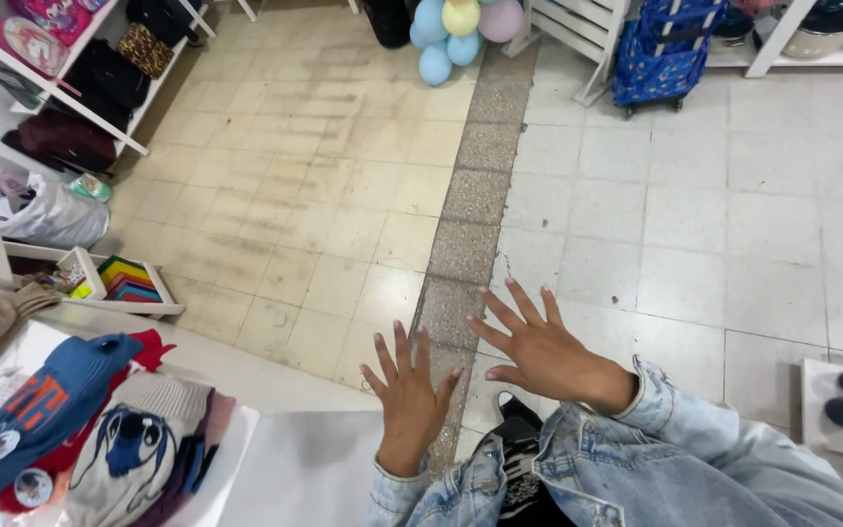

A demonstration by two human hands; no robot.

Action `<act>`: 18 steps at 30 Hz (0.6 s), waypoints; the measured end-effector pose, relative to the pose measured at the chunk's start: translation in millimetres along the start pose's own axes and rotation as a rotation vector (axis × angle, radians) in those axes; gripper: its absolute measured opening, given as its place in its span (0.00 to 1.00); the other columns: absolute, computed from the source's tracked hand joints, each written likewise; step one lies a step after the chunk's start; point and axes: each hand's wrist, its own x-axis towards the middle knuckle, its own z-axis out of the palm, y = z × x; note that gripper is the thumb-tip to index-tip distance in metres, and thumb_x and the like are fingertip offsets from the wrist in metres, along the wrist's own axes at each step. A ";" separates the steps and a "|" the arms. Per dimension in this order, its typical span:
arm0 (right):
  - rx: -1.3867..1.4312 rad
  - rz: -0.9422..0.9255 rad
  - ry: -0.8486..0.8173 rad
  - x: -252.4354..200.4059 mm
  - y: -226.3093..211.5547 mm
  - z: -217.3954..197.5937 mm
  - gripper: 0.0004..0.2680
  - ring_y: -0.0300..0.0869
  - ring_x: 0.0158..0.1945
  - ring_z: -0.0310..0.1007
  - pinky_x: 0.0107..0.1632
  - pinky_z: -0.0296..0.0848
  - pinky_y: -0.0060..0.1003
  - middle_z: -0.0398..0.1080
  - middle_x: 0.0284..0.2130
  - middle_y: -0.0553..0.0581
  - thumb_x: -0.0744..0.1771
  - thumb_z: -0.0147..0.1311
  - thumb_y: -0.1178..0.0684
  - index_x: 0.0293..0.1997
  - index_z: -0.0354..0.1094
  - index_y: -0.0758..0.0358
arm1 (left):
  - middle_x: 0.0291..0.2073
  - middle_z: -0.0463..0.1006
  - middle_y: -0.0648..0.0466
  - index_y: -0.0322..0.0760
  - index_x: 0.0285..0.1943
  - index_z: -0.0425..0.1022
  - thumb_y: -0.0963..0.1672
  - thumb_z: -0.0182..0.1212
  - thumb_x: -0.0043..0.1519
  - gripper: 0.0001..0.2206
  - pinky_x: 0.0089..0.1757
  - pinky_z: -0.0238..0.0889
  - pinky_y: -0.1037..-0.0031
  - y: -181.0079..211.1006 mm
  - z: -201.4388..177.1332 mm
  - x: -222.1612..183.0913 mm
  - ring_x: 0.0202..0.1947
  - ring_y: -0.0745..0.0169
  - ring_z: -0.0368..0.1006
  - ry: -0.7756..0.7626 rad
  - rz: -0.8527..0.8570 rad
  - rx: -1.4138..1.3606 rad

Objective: Organizing and hanging various accessories, keychains, and hats on a store display wall.

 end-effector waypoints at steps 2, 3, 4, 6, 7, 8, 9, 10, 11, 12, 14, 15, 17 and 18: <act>-0.007 -0.002 -0.054 46.1 0.8 -32.1 0.28 0.70 0.76 0.18 0.67 0.29 0.79 0.30 0.76 0.63 0.68 0.48 0.33 0.76 0.44 0.47 | 0.78 0.30 0.39 0.40 0.79 0.46 0.63 0.37 0.65 0.39 0.60 0.23 0.23 -3.1 -46.5 52.5 0.75 0.25 0.20 -0.113 -0.056 -0.077; -0.034 -0.027 -0.082 76.3 3.7 -52.5 0.27 0.71 0.76 0.23 0.68 0.31 0.78 0.33 0.77 0.61 0.68 0.45 0.32 0.76 0.46 0.46 | 0.78 0.33 0.38 0.39 0.79 0.47 0.62 0.41 0.66 0.38 0.62 0.20 0.24 -6.0 -71.6 82.2 0.76 0.25 0.21 -0.188 -0.117 -0.148; -0.042 -0.061 -0.105 98.7 13.9 -55.2 0.27 0.71 0.76 0.23 0.68 0.31 0.78 0.33 0.77 0.61 0.68 0.45 0.32 0.76 0.46 0.46 | 0.78 0.33 0.38 0.39 0.79 0.47 0.62 0.41 0.66 0.38 0.62 0.20 0.24 -10.2 -78.0 105.3 0.76 0.25 0.21 -0.184 -0.157 -0.160; -0.015 -0.055 -0.125 153.7 31.2 -57.7 0.27 0.71 0.76 0.24 0.67 0.31 0.78 0.34 0.76 0.61 0.69 0.45 0.32 0.76 0.45 0.45 | 0.79 0.33 0.39 0.38 0.79 0.49 0.62 0.40 0.66 0.38 0.61 0.17 0.25 -27.6 -90.3 149.4 0.76 0.26 0.20 -0.159 -0.107 -0.237; -0.030 -0.106 -0.154 181.9 42.6 -56.0 0.27 0.71 0.76 0.24 0.67 0.31 0.78 0.34 0.76 0.61 0.69 0.45 0.32 0.76 0.45 0.45 | 0.79 0.33 0.39 0.38 0.79 0.49 0.62 0.40 0.66 0.38 0.61 0.17 0.25 -39.8 -89.0 168.5 0.76 0.26 0.20 -0.143 -0.164 -0.253; -0.012 -0.110 -0.178 210.0 53.9 -53.7 0.27 0.71 0.76 0.23 0.67 0.30 0.78 0.32 0.77 0.59 0.69 0.45 0.32 0.77 0.44 0.44 | 0.79 0.33 0.40 0.39 0.79 0.49 0.62 0.40 0.66 0.37 0.62 0.18 0.25 -52.2 -87.4 187.2 0.76 0.27 0.20 -0.161 -0.163 -0.235; -0.003 -0.127 -0.200 243.2 65.7 -53.0 0.27 0.71 0.76 0.22 0.67 0.30 0.78 0.31 0.77 0.58 0.69 0.45 0.32 0.77 0.43 0.43 | 0.79 0.33 0.41 0.40 0.78 0.50 0.61 0.39 0.66 0.37 0.62 0.19 0.25 -66.0 -86.2 207.1 0.76 0.28 0.21 -0.166 -0.174 -0.218; -0.029 -0.193 -0.227 280.1 75.9 -55.4 0.27 0.71 0.76 0.22 0.67 0.30 0.78 0.31 0.77 0.58 0.69 0.45 0.32 0.77 0.43 0.43 | 0.79 0.33 0.41 0.40 0.78 0.50 0.61 0.39 0.66 0.37 0.62 0.19 0.25 -85.6 -75.4 229.7 0.76 0.28 0.21 -0.137 -0.242 -0.233; -0.059 -0.217 -0.246 313.2 84.0 -55.1 0.27 0.71 0.76 0.22 0.67 0.30 0.78 0.32 0.77 0.59 0.69 0.45 0.31 0.77 0.45 0.44 | 0.79 0.33 0.42 0.41 0.79 0.48 0.63 0.37 0.65 0.38 0.63 0.19 0.26 -103.3 -63.7 246.4 0.77 0.29 0.21 -0.145 -0.304 -0.238; -0.091 -0.241 -0.264 345.9 91.2 -55.3 0.27 0.71 0.76 0.22 0.68 0.29 0.79 0.32 0.77 0.59 0.69 0.45 0.30 0.76 0.46 0.46 | 0.79 0.33 0.42 0.42 0.80 0.47 0.64 0.35 0.64 0.40 0.64 0.19 0.27 -120.3 -52.7 262.0 0.77 0.30 0.21 -0.153 -0.367 -0.244; -0.108 -0.353 -0.324 401.2 93.7 -72.2 0.28 0.72 0.76 0.22 0.67 0.30 0.80 0.31 0.77 0.59 0.68 0.45 0.31 0.77 0.44 0.44 | 0.79 0.33 0.42 0.43 0.80 0.46 0.64 0.36 0.64 0.40 0.64 0.19 0.28 -141.3 -51.7 288.0 0.77 0.31 0.21 -0.152 -0.499 -0.241; -0.110 -0.404 -0.329 435.5 92.3 -82.6 0.28 0.73 0.76 0.22 0.66 0.32 0.81 0.30 0.77 0.59 0.68 0.46 0.32 0.77 0.43 0.43 | 0.79 0.34 0.42 0.43 0.80 0.46 0.65 0.36 0.63 0.41 0.65 0.20 0.28 -156.6 -54.8 304.6 0.77 0.31 0.22 -0.155 -0.555 -0.207; -0.133 -0.514 -0.356 498.2 82.3 -105.0 0.28 0.73 0.76 0.22 0.66 0.31 0.81 0.32 0.77 0.60 0.68 0.45 0.32 0.77 0.43 0.43 | 0.79 0.34 0.42 0.43 0.80 0.46 0.65 0.36 0.63 0.41 0.64 0.20 0.28 -177.2 -76.1 331.3 0.77 0.30 0.22 -0.092 -0.641 -0.246; -0.135 -0.552 -0.356 527.0 74.1 -113.6 0.28 0.73 0.76 0.23 0.66 0.30 0.81 0.33 0.77 0.61 0.68 0.44 0.31 0.78 0.44 0.43 | 0.79 0.35 0.42 0.44 0.80 0.47 0.65 0.36 0.63 0.41 0.64 0.21 0.27 -187.8 -86.0 341.2 0.77 0.30 0.22 -0.050 -0.652 -0.269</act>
